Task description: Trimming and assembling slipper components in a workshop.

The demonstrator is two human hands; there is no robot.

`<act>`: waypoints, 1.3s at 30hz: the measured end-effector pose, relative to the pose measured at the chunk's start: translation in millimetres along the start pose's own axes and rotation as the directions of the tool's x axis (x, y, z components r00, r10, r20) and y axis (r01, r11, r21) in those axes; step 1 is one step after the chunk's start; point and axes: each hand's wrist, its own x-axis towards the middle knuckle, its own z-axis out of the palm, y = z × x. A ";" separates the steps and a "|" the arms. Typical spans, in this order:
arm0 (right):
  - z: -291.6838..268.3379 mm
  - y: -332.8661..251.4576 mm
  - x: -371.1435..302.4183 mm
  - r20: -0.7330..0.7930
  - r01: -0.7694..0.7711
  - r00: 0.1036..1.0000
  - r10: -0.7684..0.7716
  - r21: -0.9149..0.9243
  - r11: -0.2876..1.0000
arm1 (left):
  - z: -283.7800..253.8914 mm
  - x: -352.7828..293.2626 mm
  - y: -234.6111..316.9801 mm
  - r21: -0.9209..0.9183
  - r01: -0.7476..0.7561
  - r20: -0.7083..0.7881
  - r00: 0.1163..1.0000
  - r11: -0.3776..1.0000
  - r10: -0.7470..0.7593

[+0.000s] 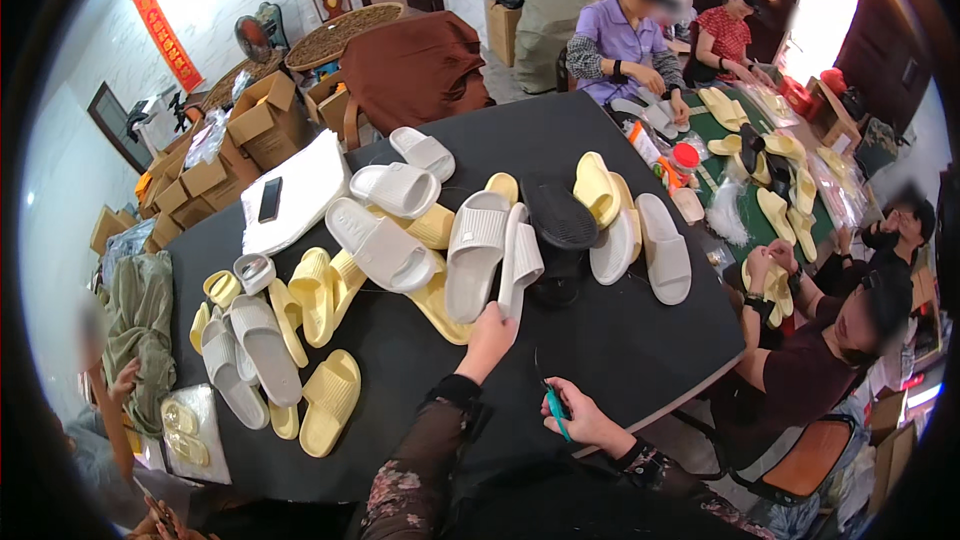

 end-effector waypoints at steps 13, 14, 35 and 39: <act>-8.3 1.8 3.7 -0.353 0.288 0.920 -0.172 0.308 0.907 | -91.8 -126.3 -10.1 -0.624 0.456 0.525 0.846 0.635 -0.092; -9.4 1.2 1.7 -0.349 0.288 0.921 -0.174 0.307 0.907 | -91.2 -129.8 -11.6 -0.608 0.499 0.583 0.808 0.618 -0.079; -116.6 43.6 -25.3 -0.766 0.182 0.467 -0.441 -0.404 0.896 | 17.1 0.6 97.9 -0.194 -0.538 -0.086 0.843 0.821 0.532; -114.4 38.1 -27.9 -0.754 0.185 0.454 -0.475 -0.442 0.878 | -58.7 52.3 59.9 0.144 -0.399 -0.334 0.842 0.906 0.424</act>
